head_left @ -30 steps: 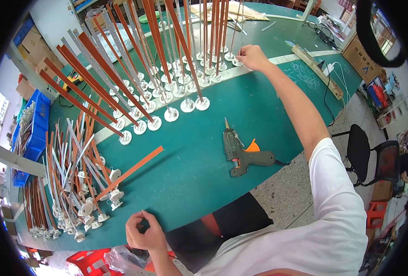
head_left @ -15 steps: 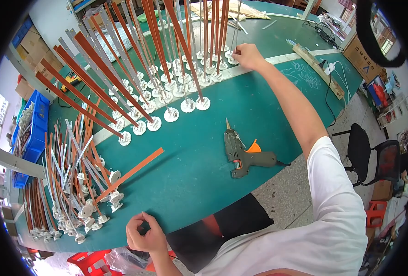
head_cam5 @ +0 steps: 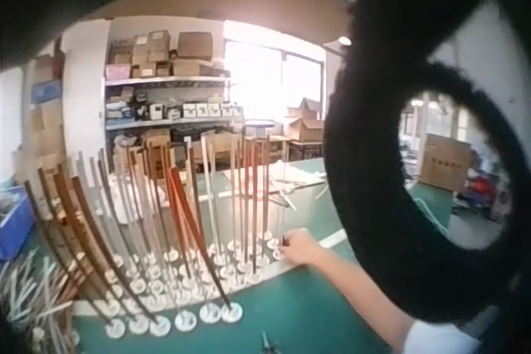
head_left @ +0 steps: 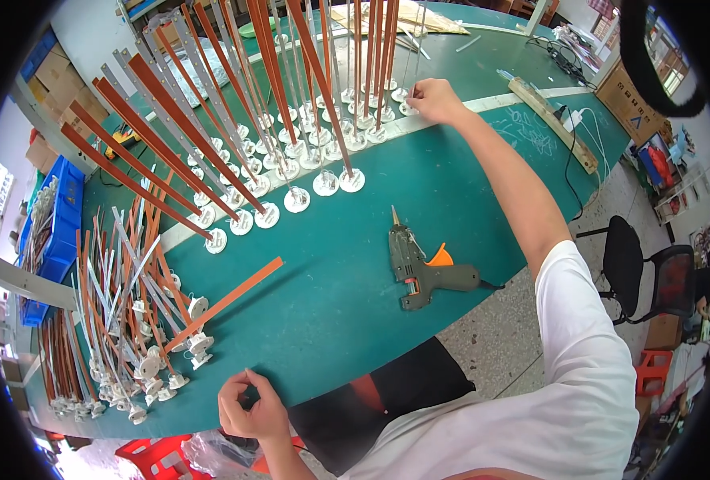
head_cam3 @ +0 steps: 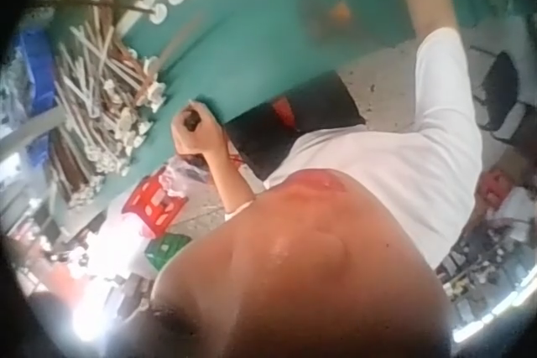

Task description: Applying hot glue to circular bases and attaching long plastic strips as part of an assembly process.

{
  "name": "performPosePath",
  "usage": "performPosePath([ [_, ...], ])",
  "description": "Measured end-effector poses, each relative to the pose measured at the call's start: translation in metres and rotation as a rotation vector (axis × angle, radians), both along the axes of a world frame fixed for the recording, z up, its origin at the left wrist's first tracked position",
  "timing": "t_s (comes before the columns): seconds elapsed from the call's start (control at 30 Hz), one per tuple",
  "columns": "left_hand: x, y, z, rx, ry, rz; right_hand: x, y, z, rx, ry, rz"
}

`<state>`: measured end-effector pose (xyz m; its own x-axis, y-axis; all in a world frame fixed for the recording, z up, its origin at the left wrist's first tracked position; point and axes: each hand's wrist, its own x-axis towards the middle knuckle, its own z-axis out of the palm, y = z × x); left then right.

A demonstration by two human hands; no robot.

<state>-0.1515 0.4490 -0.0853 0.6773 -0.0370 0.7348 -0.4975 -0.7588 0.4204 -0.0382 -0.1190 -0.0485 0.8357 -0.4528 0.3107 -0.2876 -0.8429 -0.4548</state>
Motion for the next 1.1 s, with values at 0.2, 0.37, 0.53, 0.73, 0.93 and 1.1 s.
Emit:
performPosePath([
  [0.2,0.000,-0.001,0.000,-0.010,0.005,-0.007,-0.005,0.009,0.007,0.017,0.055,-0.047],
  [0.37,-0.001,-0.001,-0.001,-0.015,0.007,-0.008,-0.009,0.009,0.008,0.026,0.105,-0.075],
  [0.53,0.000,0.000,-0.001,0.006,0.000,-0.009,-0.008,0.012,0.010,-0.049,0.104,-0.069],
  [0.73,0.001,0.001,-0.001,0.003,-0.001,-0.006,0.009,0.013,-0.005,-0.138,0.143,-0.232],
  [0.93,0.001,0.000,-0.001,0.017,0.005,-0.007,0.011,0.009,-0.001,-0.081,0.279,-0.203],
  [1.1,0.000,0.002,0.000,0.016,0.001,-0.002,0.011,0.013,-0.001,-0.070,0.275,-0.199],
])
